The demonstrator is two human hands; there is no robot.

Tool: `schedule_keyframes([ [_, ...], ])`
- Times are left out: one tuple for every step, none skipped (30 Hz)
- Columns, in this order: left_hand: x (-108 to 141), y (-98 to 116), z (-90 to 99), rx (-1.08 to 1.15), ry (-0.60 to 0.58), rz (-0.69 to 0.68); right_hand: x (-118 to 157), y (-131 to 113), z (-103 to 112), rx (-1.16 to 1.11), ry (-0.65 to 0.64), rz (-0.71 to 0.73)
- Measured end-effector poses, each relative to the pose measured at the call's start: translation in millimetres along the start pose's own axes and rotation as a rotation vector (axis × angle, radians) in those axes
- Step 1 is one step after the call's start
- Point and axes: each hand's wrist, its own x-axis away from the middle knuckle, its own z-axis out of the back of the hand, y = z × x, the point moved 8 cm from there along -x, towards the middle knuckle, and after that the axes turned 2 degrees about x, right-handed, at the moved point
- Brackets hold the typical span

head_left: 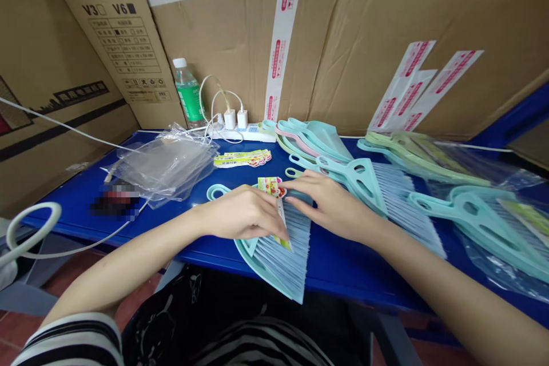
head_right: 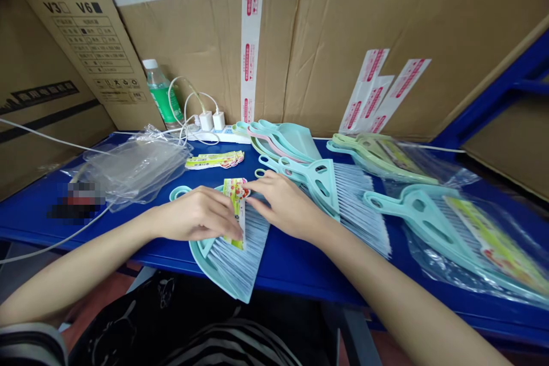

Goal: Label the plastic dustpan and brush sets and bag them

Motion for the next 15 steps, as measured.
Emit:
schedule_keyframes([
  [0,1,-0.6,0.032,-0.006,0.005,0,0,0,-0.005,0.002,-0.002],
  [-1,2,-1.3,0.061,-0.011,0.01,0,0,1,-0.011,0.004,-0.005],
  [-1,3,-1.9,0.085,-0.018,0.013,0,0,1,-0.02,0.004,-0.009],
  [-2,3,-2.8,0.105,-0.026,0.017,0,0,1,-0.033,0.006,-0.016],
  [-2,4,-3.9,0.122,-0.036,0.018,0,0,2,-0.052,0.009,-0.027],
  [-3,4,-5.0,0.138,-0.046,0.018,0,1,2,-0.076,0.015,-0.043],
  [-3,4,-6.3,0.152,-0.059,0.018,0,2,3,-0.107,0.024,-0.065],
  [-3,3,-7.6,0.165,-0.072,0.02,-1,4,4,-0.146,0.033,-0.091],
  [-3,3,-9.0,0.177,-0.085,0.025,-1,6,5,-0.19,0.04,-0.118],
  [-3,2,-10.2,0.187,-0.096,0.03,-1,8,5,-0.234,0.043,-0.141],
  [-3,2,-11.0,0.195,-0.104,0.034,-1,9,4,-0.275,0.041,-0.159],
  [-3,2,-11.6,0.2,-0.11,0.035,-2,10,3,-0.309,0.033,-0.172],
  [-3,2,-11.8,0.203,-0.112,0.035,-2,11,2,-0.336,0.023,-0.181],
  [-3,3,-11.8,0.204,-0.113,0.034,-2,11,1,-0.356,0.013,-0.189],
  [-4,3,-11.3,0.2,-0.111,0.035,-2,11,-1,-0.37,0.002,-0.195],
])
